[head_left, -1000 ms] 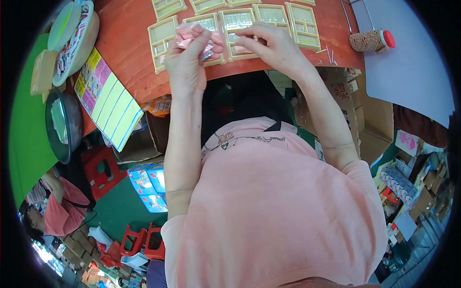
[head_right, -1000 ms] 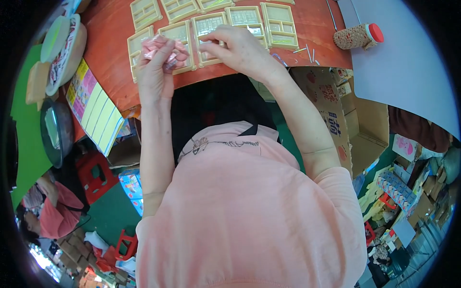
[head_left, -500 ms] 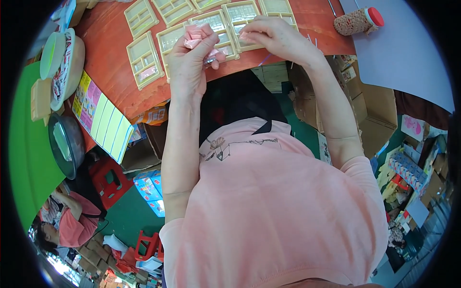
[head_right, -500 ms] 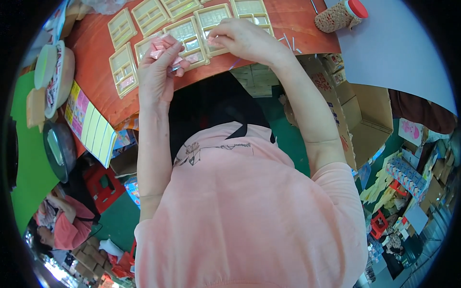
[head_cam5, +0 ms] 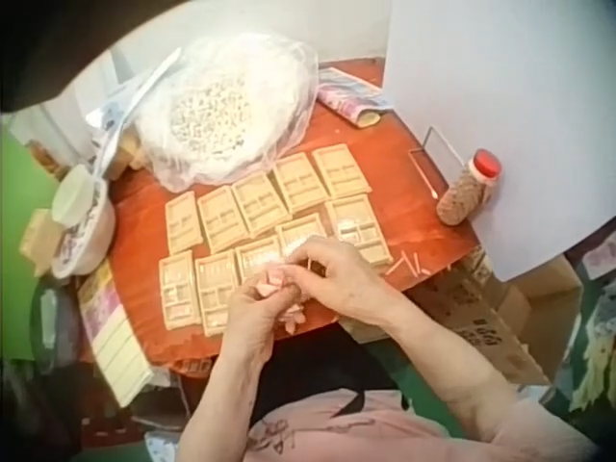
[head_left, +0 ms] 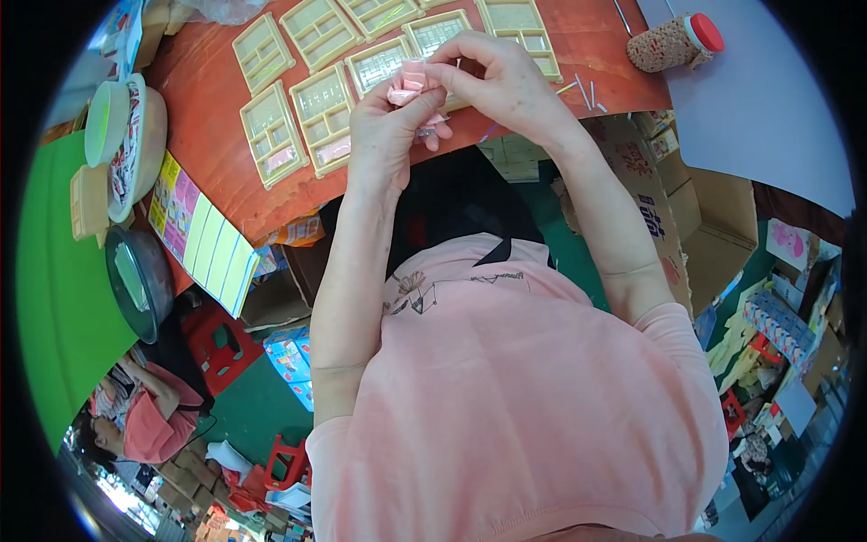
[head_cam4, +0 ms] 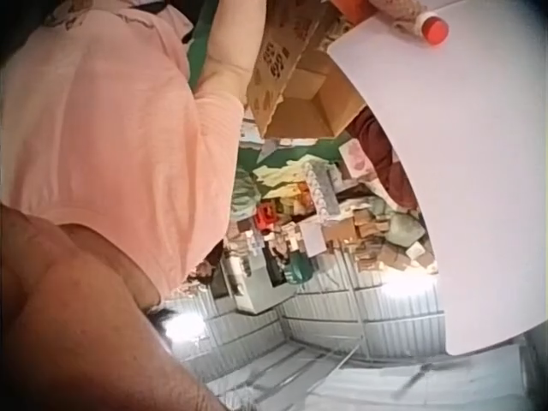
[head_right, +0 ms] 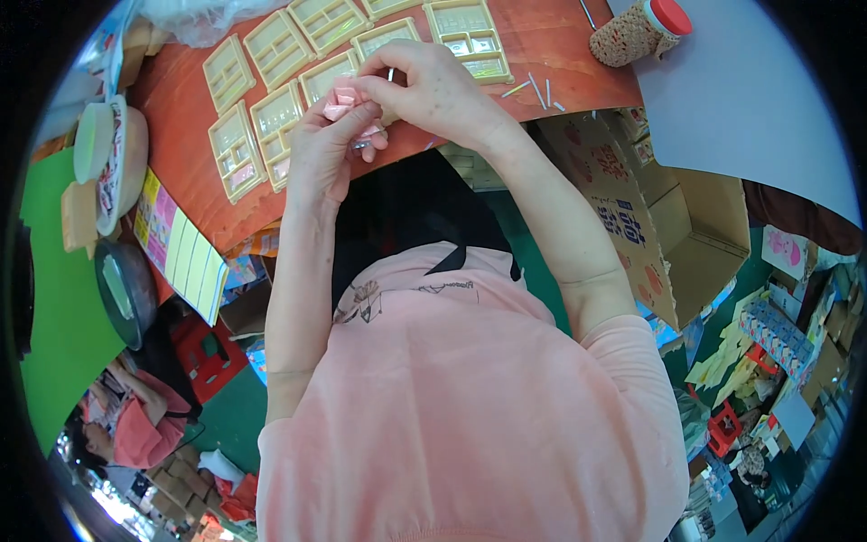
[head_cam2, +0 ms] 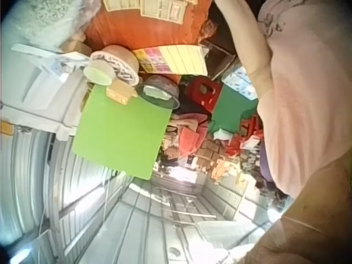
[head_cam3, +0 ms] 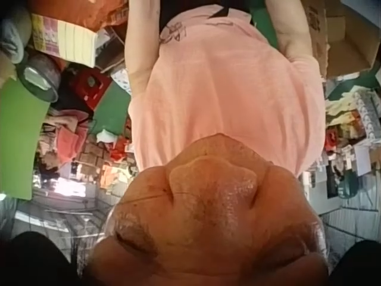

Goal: Packaging small white components and stickers into compartments of wooden trays.

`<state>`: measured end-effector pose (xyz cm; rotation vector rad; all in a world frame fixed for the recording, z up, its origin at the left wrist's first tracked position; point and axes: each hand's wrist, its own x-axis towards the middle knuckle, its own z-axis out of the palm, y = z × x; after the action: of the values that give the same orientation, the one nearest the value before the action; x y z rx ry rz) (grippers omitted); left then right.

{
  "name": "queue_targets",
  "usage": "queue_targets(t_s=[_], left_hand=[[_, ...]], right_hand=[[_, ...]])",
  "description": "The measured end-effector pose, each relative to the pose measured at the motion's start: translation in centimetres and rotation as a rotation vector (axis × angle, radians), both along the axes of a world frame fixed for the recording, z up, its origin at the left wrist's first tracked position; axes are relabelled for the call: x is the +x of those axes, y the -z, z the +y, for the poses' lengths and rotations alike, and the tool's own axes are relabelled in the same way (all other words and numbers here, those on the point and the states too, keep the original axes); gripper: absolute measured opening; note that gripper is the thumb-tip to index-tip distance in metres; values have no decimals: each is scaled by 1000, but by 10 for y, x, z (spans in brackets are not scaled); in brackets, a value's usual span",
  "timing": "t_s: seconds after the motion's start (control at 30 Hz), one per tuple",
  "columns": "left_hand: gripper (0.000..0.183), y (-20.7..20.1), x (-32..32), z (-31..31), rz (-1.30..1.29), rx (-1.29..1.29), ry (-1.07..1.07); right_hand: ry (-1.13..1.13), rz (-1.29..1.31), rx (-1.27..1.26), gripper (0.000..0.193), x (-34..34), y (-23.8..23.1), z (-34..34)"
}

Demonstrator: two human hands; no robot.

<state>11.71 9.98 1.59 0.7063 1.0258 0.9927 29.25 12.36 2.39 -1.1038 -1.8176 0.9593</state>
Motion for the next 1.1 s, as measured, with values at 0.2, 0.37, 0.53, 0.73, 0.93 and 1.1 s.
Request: queue_targets(t_s=[0.2, 0.37, 0.53, 0.73, 0.93, 1.1], left_hand=[[23, -4, 12, 16, -64, -64, -43], [20, -3, 23, 28, -81, -55, -105], [19, -3, 31, 26, -38, -49, -85], [20, -1, 50, 25, 0, 12, -44], [17, -5, 61, 30, 94, 18, 59], [15, -5, 64, 34, 239, 71, 142]], right_hand=[[153, 210, -294, 19, 31, 5, 1], [364, 253, -166, 21, 63, 10, 6], [549, 166, -235, 21, 90, 32, -3], [604, -299, -59, 25, 75, 27, -16], [477, -52, 74, 20, 68, 2, -11], [238, -38, -53, 15, 61, -15, -1]])
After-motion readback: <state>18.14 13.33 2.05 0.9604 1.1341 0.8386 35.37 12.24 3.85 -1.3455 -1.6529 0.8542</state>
